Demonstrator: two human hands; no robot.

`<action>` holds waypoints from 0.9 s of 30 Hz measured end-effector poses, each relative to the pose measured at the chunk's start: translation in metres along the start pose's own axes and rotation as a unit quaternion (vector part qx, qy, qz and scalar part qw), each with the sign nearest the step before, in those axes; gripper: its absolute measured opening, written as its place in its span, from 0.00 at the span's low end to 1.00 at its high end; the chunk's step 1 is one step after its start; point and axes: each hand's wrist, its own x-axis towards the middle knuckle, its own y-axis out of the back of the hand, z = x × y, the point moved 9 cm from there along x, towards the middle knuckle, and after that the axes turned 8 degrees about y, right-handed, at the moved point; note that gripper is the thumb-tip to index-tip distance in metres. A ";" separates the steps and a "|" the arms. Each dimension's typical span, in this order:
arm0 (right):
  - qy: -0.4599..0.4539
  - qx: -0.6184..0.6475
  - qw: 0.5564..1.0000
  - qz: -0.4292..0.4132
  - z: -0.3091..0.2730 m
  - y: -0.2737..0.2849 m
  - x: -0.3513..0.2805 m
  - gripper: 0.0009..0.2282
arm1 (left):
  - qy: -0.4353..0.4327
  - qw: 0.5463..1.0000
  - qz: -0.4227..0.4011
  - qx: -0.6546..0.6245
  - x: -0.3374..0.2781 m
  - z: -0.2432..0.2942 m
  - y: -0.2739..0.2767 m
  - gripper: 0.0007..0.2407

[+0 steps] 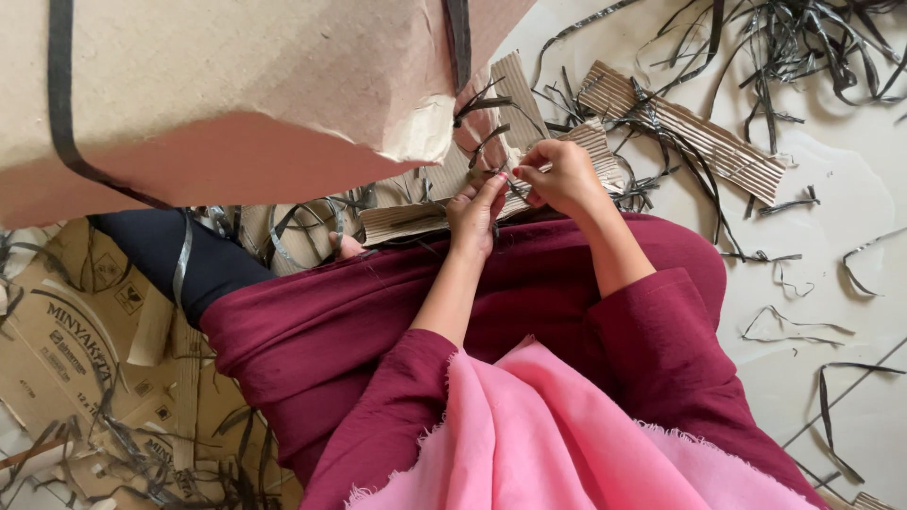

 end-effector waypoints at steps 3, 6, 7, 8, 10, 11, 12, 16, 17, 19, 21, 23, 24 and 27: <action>-0.012 0.187 0.981 -0.043 0.019 -0.026 0.009 0.07 | 0.003 1.000 -0.008 -0.006 -0.002 0.000 -0.002 0.10; -0.004 0.225 0.972 -0.065 0.050 -0.042 0.027 0.09 | 0.006 1.000 -0.026 -0.011 -0.005 0.006 -0.005 0.10; -0.004 0.224 0.972 -0.066 0.054 -0.043 0.029 0.09 | 0.005 1.000 -0.025 -0.012 -0.004 0.006 -0.003 0.10; -0.003 0.228 0.971 -0.073 0.058 -0.045 0.032 0.08 | 0.007 0.999 -0.046 -0.020 -0.004 0.006 -0.004 0.09; -0.002 0.231 0.970 -0.079 0.069 -0.049 0.037 0.08 | 0.008 0.997 -0.067 -0.027 -0.003 0.005 -0.005 0.09; 0.004 0.233 0.969 -0.082 0.075 -0.052 0.041 0.09 | 0.010 0.997 -0.074 -0.026 -0.002 0.005 -0.005 0.09; 0.011 0.235 0.968 -0.086 0.080 -0.055 0.045 0.10 | 0.011 0.996 -0.080 -0.026 -0.001 0.005 -0.005 0.08; 0.037 0.196 0.979 -0.053 0.066 -0.049 0.043 0.08 | 0.005 0.997 -0.076 -0.014 0.003 0.005 0.001 0.08; 0.045 0.191 0.979 -0.050 0.061 -0.048 0.041 0.08 | 0.001 0.997 -0.074 -0.003 0.008 0.003 0.003 0.08; 0.054 0.186 0.980 -0.046 0.058 -0.047 0.040 0.08 | -0.002 0.997 -0.073 0.008 0.013 0.003 0.005 0.08; 0.075 0.140 0.986 -0.039 0.059 -0.046 0.043 0.10 | -0.029 0.996 -0.062 0.056 0.012 0.012 0.006 0.08; 0.070 0.040 0.997 -0.018 0.057 -0.041 0.044 0.09 | -0.036 0.995 -0.057 0.076 0.010 0.018 0.007 0.08; 0.065 -0.061 0.996 0.005 0.057 -0.035 0.044 0.08 | -0.044 0.993 -0.052 0.097 0.009 0.022 0.008 0.08; 0.071 -0.112 0.990 0.040 0.034 -0.029 0.038 0.07 | -0.053 0.989 -0.047 0.126 -0.008 0.041 0.002 0.08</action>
